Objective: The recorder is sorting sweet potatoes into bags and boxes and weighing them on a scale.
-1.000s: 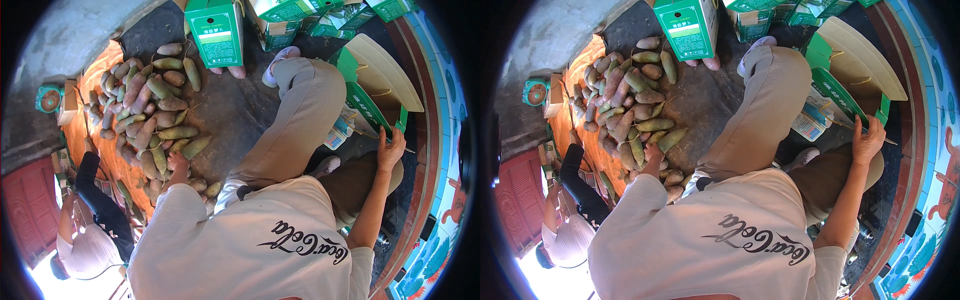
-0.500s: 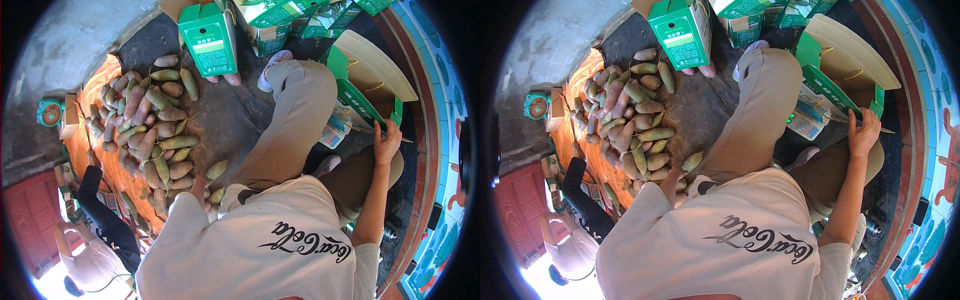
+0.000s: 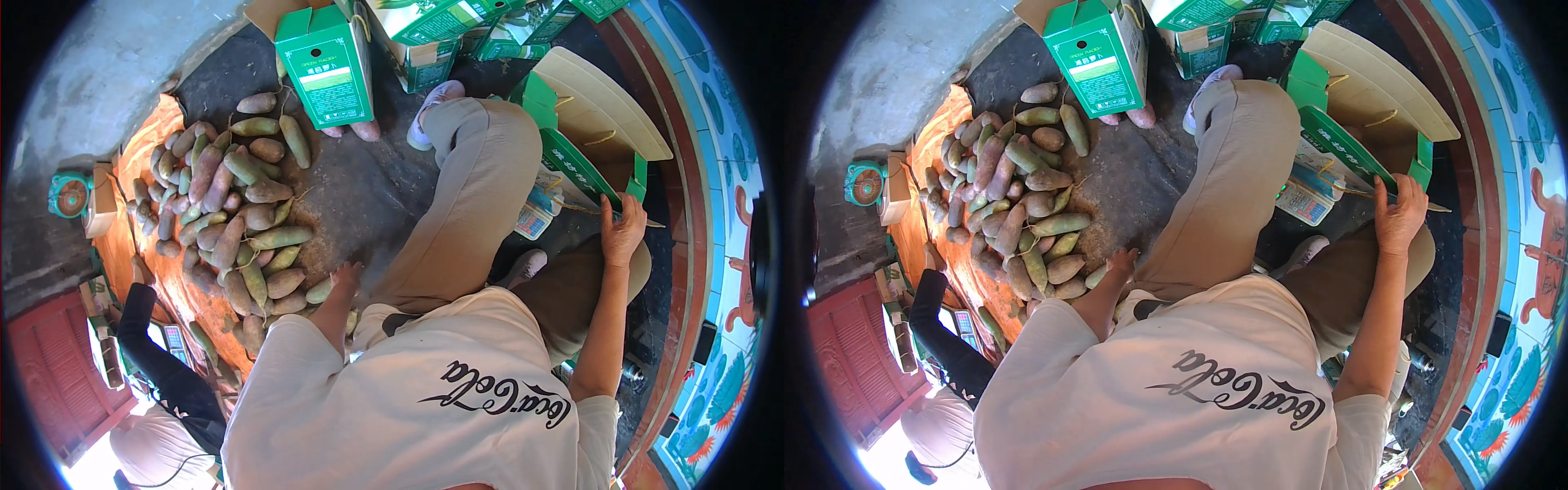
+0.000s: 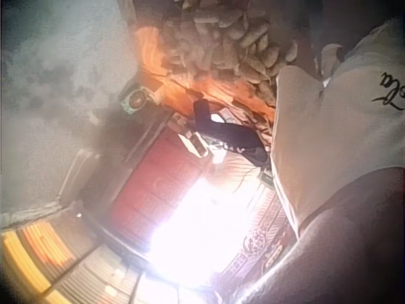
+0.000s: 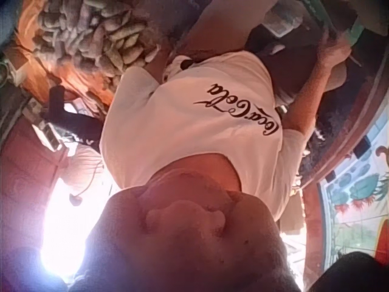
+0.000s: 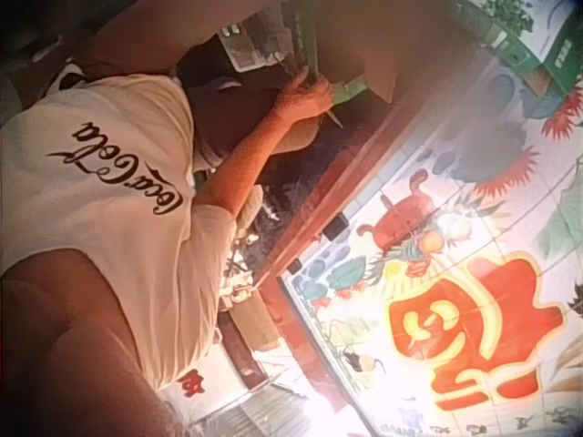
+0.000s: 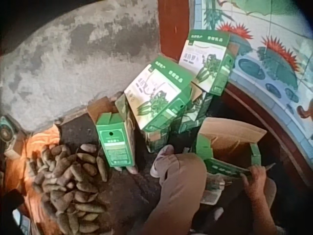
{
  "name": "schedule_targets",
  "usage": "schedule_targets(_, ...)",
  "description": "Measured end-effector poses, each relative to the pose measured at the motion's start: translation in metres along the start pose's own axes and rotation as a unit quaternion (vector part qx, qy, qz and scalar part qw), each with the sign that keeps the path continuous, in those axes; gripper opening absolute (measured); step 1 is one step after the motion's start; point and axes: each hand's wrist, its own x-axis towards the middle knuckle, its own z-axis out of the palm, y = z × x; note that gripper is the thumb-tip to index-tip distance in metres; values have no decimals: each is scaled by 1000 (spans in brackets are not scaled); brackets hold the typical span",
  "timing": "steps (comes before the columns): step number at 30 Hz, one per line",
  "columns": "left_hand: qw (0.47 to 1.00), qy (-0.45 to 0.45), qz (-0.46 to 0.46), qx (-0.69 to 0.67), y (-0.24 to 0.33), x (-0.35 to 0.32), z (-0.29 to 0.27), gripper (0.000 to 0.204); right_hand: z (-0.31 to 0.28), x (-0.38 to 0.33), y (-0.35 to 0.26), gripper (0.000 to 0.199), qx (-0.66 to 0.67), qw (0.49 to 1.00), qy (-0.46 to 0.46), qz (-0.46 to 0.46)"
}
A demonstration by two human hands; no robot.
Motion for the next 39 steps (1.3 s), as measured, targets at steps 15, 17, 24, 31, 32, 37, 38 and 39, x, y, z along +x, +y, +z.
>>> schedule_targets(15, 995, 78, 60, 9, -21, 5, 38, 36, -3, 6, -6, 18, 12, 1000, 12, 1)
schedule_targets(17, 994, 99, 42, 31, -25, 4, 21, 39, -3, 4, -7, 18, 12, 1000, 23, 6)
schedule_targets(24, 949, 238, -7, -207, -53, 9, -44, 51, -7, 4, -8, 19, 36, 998, 40, 22)
schedule_targets(31, 787, 476, 98, -380, -33, -10, -122, 48, -9, 0, -6, 19, 73, 997, 32, 20)
schedule_targets(32, 741, 519, 117, -410, -26, -22, -142, 45, -11, -1, -6, 19, 71, 996, 37, 27)
schedule_targets(37, 602, 609, 191, -480, 5, -93, -253, 35, -14, -6, -2, 22, 101, 994, 36, 8)
schedule_targets(38, 575, 611, 210, -502, 12, -107, -273, 34, -16, -6, -2, 22, 109, 993, 36, 0)
schedule_targets(39, 556, 614, 224, -514, 19, -126, -290, 34, -16, -5, -2, 22, 113, 993, 40, 5)
